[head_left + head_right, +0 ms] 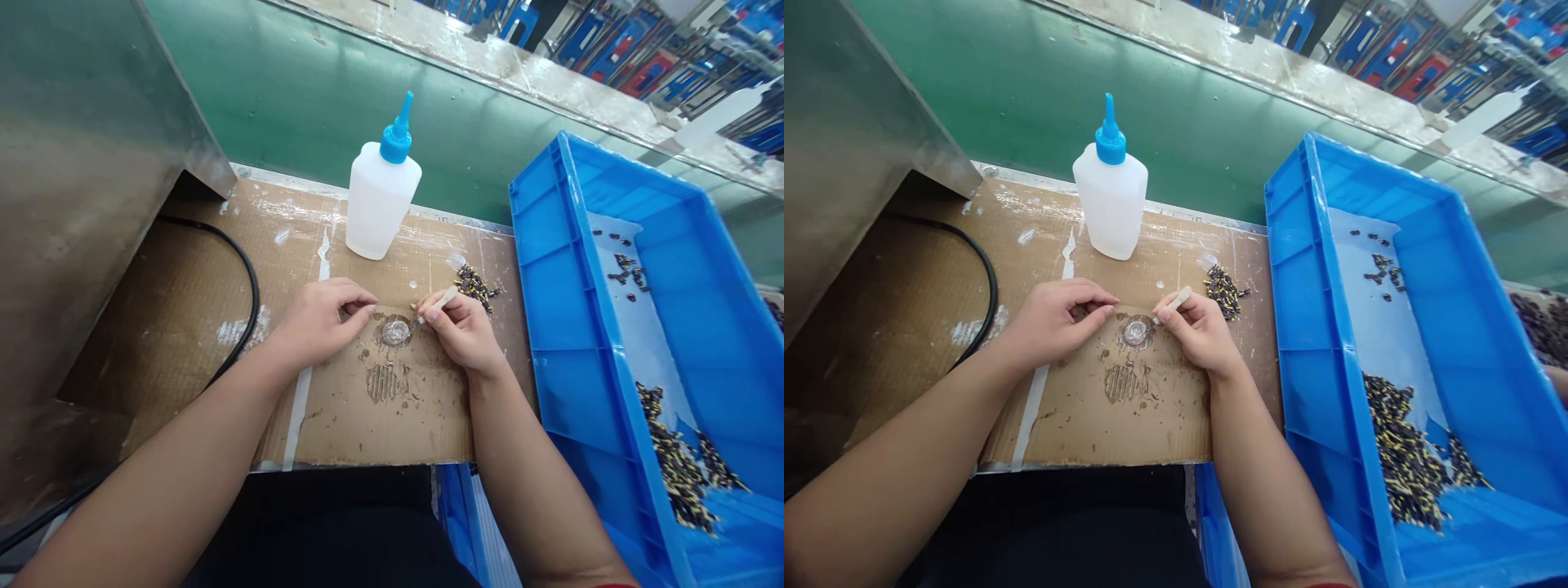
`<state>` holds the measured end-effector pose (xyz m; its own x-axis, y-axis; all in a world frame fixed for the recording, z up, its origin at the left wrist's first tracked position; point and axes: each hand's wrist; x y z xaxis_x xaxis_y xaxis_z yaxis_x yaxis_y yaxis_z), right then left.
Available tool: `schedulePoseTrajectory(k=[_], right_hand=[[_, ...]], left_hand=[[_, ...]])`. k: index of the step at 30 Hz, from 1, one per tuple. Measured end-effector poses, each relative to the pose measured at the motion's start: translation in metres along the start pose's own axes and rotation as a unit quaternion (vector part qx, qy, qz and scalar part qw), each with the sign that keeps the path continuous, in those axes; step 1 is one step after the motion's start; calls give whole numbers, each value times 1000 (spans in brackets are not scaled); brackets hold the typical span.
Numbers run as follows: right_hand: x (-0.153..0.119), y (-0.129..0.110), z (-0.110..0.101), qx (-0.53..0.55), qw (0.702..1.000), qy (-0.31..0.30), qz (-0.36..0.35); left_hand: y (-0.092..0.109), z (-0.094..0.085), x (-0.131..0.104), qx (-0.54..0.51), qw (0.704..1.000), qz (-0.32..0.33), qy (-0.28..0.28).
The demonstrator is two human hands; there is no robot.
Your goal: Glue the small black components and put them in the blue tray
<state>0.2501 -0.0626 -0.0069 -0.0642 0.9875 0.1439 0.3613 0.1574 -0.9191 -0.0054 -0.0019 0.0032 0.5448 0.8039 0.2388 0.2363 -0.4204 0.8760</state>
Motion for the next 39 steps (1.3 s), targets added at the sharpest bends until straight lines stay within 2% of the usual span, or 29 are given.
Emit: schedulePoseTrajectory(k=[6, 10, 13, 17, 20, 23, 28, 30, 35, 39], right_hand=[[2, 5, 2, 3, 1000, 19, 1], [-5, -7, -1, -28, 998, 59, -22], [-28, -25, -1, -86, 990, 90, -60], [-70, -39, 10, -199, 971, 96, -88], [-91, -35, 21, -252, 958, 118, -65], [-98, -34, 25, -285, 948, 133, -39], [-102, -42, 29, -332, 929, 63, -150], [-106, -42, 34, -343, 923, 40, -172], [-118, -36, 45, -382, 908, 27, -168], [-117, -47, 47, -400, 905, -10, -141]], left_hand=[[0, 0, 0, -6, 1000, 3, 2], [-1, 0, 0, -6, 1000, 4, 2], [-2, -1, 0, -11, 1000, 1, 2], [-3, 0, 0, -12, 1000, 3, -1], [-3, 0, 0, -11, 1000, 6, -1], [-3, 1, -1, -14, 1000, 10, 0], [-3, 0, -1, -18, 1000, 9, 1], [-2, 0, -1, -18, 1000, 6, 3], [-3, 1, -1, -18, 1000, 10, 4], [-4, 2, -1, -20, 1000, 14, 4]])
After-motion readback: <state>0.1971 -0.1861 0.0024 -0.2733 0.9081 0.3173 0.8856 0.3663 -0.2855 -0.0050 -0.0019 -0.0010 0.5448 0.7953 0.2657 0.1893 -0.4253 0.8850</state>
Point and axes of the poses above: each hand's wrist, its own x-axis towards the middle knuckle, its own z-axis out of the palm, y = z × x, and after that the axes turned 15 degrees about -x, right-handed
